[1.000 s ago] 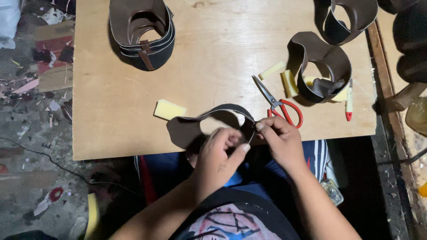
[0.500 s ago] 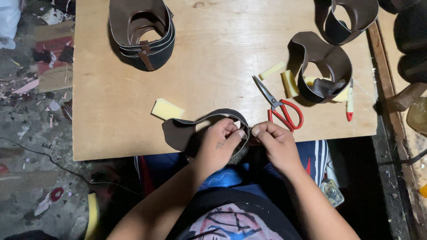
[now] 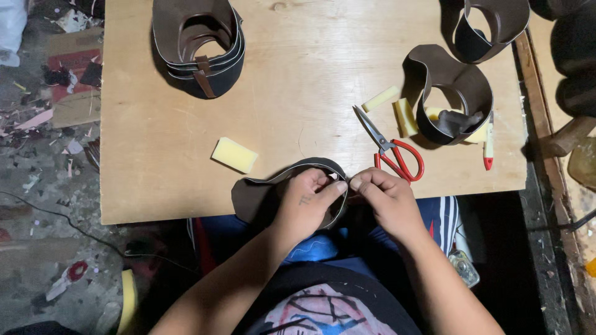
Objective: The person sits at a workbench handling brown shoe upper components, turning and flexing them, and fitting yellow foam strips into the openings of the shoe parts. They pick up a foam strip, cut it with red-handled scissors, and press the cut foam piece into a shoe upper.
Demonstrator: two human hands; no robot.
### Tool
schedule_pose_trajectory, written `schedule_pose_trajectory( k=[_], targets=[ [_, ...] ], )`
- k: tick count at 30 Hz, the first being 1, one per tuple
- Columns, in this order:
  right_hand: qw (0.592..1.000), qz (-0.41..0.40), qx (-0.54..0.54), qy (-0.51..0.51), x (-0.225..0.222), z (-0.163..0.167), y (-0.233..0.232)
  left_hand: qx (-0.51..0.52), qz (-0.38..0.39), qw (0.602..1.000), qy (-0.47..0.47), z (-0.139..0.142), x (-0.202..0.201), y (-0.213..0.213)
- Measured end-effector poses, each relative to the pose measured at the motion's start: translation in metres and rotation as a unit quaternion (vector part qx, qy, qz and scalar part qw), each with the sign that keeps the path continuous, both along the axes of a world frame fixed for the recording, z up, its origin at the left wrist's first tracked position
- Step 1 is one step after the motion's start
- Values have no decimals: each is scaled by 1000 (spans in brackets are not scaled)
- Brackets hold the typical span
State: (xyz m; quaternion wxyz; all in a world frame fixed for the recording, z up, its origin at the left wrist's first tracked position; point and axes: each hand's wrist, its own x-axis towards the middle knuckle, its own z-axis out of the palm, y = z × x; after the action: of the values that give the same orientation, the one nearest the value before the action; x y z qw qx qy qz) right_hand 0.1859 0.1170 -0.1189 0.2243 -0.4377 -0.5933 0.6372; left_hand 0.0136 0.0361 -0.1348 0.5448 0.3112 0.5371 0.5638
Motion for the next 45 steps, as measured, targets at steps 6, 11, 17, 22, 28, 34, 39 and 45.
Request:
schedule_pose_trajectory(
  k=[6,11,17,22,28,34,39,45],
  targets=[
    [995,-60,74,-15,1,-20,11,-6,2,994,110,-8,-9,-6],
    [994,-106,-2,-39,-4,-42,22,-17,10,894,448,-7,-17,-10],
    [988,-38,85,-121,-21,-58,19,-4,-11,861,508,-4,-30,-4],
    [967,-20,179,-181,-37,-45,30,-53,-11,850,523,-20,-52,16],
    [876,-90,366,-301,-50,-18,93,-73,-22,902,425,-35,-60,16],
    [843,-72,396,-357,-67,-14,124,-84,7,937,338,-33,-57,15],
    [954,-91,262,-111,-59,0,85,-85,15,920,382,-31,-57,19],
    [946,16,292,-139,-66,2,5,-90,3,926,366,-38,-55,28]
  ],
)
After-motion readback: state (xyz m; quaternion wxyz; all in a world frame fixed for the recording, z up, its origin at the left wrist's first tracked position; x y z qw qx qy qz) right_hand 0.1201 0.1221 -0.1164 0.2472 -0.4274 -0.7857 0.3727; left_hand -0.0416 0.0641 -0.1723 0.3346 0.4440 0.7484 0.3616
